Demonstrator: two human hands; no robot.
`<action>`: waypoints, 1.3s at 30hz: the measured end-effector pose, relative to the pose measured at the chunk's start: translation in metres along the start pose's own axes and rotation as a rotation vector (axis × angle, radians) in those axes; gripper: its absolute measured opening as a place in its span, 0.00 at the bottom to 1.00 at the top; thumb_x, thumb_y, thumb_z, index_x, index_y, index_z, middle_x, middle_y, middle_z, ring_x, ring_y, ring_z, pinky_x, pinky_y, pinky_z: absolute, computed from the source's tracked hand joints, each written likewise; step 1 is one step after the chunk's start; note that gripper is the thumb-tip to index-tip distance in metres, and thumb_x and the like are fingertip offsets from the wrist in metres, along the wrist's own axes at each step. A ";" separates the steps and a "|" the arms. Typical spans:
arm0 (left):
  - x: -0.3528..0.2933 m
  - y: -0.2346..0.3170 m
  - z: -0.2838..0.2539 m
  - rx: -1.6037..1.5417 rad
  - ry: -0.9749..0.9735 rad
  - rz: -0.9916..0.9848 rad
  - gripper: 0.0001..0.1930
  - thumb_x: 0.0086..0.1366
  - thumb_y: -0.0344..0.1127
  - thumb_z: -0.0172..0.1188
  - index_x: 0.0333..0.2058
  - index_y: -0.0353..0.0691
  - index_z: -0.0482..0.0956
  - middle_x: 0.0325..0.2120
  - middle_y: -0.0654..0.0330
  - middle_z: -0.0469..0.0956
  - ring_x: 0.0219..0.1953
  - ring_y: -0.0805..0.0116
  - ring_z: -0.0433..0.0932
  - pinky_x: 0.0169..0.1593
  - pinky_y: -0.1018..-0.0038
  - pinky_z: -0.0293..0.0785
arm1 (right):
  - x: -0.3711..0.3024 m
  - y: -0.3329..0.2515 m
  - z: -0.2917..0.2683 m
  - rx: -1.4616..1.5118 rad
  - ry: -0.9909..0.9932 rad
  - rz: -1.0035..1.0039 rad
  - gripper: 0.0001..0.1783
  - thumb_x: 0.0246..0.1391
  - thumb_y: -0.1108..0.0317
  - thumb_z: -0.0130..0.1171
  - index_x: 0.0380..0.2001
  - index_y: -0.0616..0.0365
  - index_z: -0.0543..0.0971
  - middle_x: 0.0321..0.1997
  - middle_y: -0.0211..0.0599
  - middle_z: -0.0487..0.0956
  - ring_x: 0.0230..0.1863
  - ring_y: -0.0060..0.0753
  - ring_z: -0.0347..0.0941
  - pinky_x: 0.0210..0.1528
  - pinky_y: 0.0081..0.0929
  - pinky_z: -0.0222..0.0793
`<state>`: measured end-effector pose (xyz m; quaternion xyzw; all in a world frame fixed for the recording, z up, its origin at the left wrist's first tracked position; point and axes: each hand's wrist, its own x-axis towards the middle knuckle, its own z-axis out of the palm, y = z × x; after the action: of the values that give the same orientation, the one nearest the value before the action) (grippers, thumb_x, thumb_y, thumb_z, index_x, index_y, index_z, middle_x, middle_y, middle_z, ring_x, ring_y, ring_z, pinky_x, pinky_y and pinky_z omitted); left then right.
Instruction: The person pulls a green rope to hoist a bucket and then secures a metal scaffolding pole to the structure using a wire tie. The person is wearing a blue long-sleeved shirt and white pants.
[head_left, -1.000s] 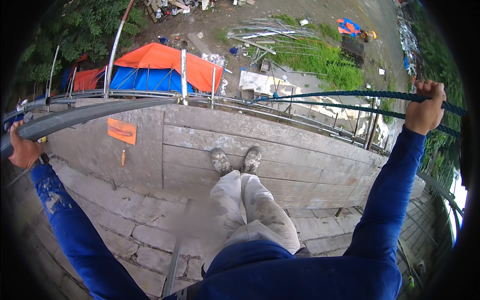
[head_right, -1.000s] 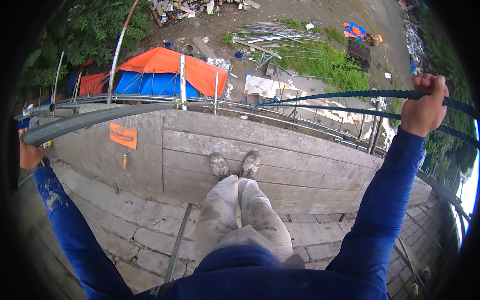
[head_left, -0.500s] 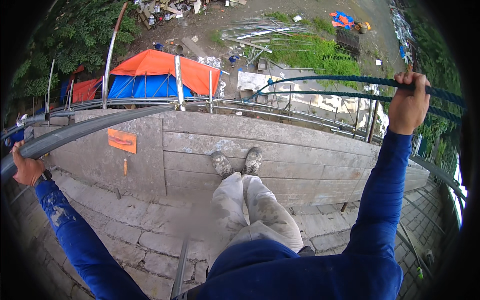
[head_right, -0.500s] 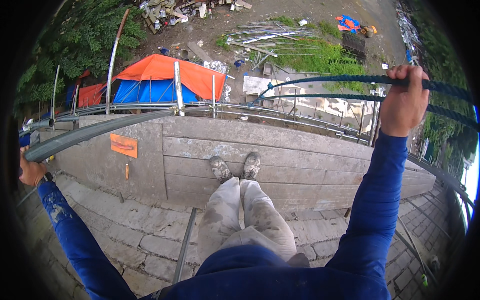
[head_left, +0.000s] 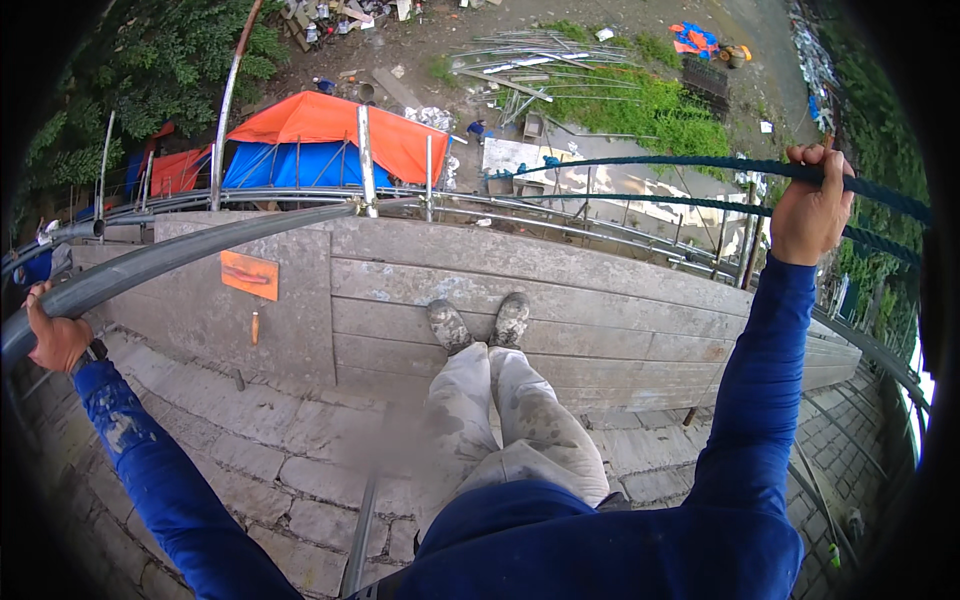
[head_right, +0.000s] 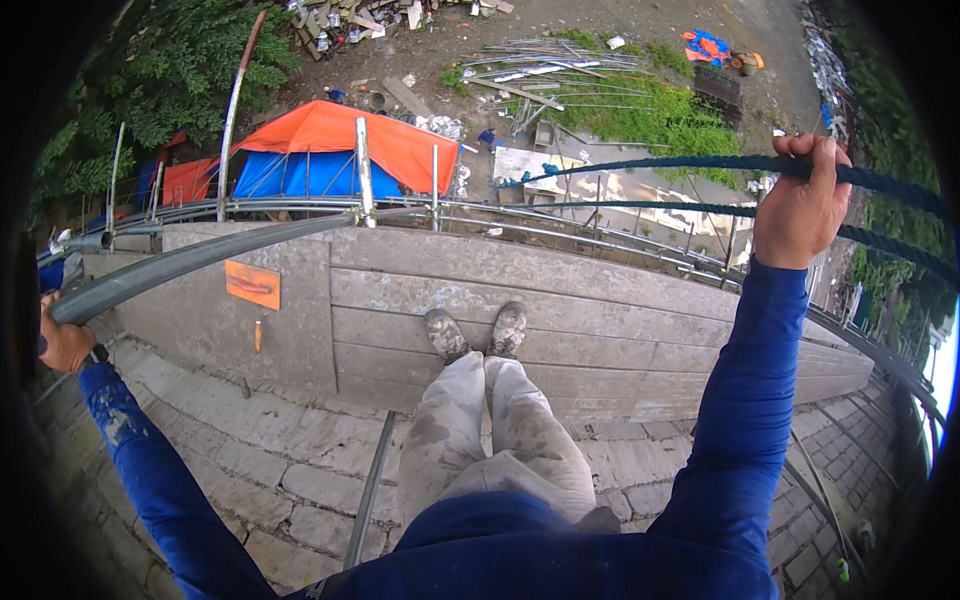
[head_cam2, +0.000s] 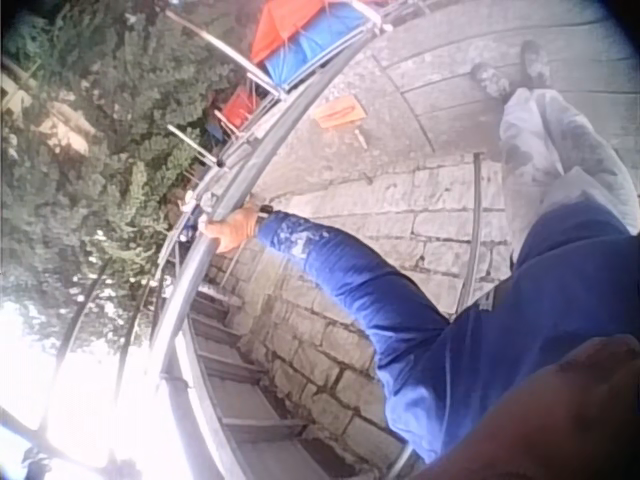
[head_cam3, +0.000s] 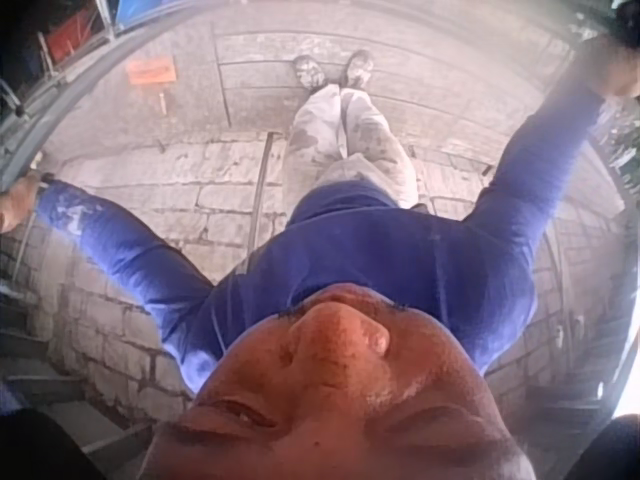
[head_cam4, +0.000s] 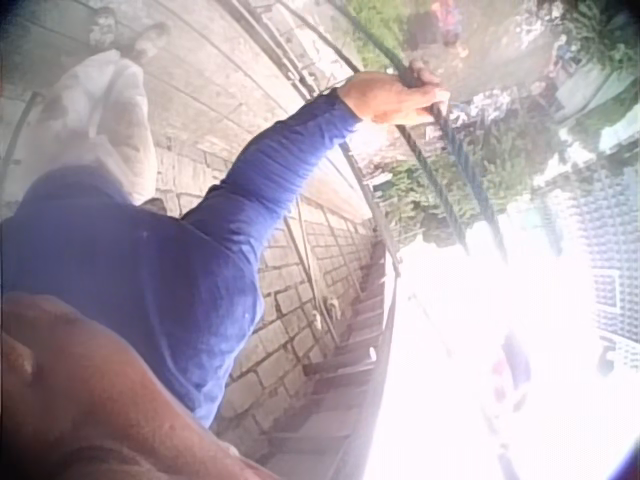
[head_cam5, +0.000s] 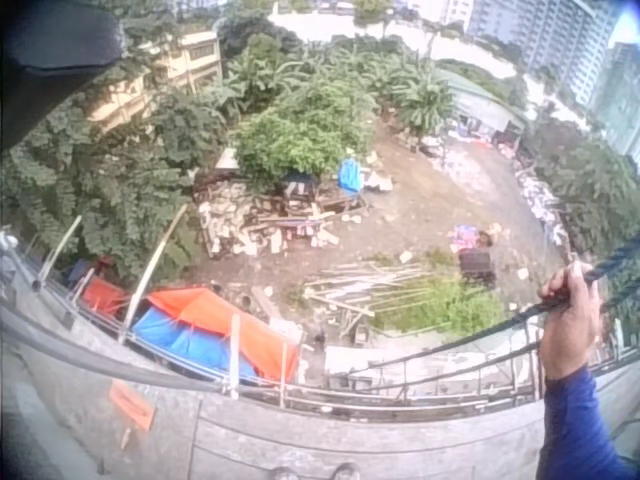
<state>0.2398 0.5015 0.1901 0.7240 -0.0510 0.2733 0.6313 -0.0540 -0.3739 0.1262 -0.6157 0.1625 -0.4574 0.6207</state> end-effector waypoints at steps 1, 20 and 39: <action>-0.001 0.000 0.002 -0.005 -0.003 -0.002 0.08 0.67 0.33 0.60 0.41 0.39 0.72 0.37 0.58 0.78 0.43 0.62 0.78 0.53 0.64 0.76 | 0.001 0.003 -0.003 -0.008 0.002 0.001 0.05 0.68 0.70 0.53 0.39 0.61 0.71 0.32 0.38 0.75 0.38 0.33 0.73 0.50 0.38 0.73; -0.013 0.003 0.013 0.031 0.086 0.003 0.09 0.66 0.33 0.62 0.41 0.35 0.74 0.38 0.56 0.80 0.43 0.59 0.80 0.51 0.60 0.77 | 0.033 -0.039 0.021 0.095 -0.214 -0.082 0.11 0.70 0.67 0.48 0.31 0.56 0.71 0.27 0.32 0.66 0.33 0.31 0.62 0.44 0.40 0.64; 0.001 0.003 0.002 -0.022 0.059 -0.022 0.09 0.67 0.32 0.59 0.40 0.33 0.74 0.37 0.53 0.80 0.43 0.58 0.80 0.56 0.62 0.76 | 0.026 -0.013 0.015 0.033 -0.010 -0.056 0.05 0.65 0.71 0.53 0.33 0.58 0.73 0.31 0.38 0.76 0.37 0.37 0.73 0.51 0.42 0.71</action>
<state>0.2397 0.4992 0.1933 0.7092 -0.0275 0.2870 0.6434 -0.0332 -0.3821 0.1502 -0.6118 0.1347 -0.4741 0.6187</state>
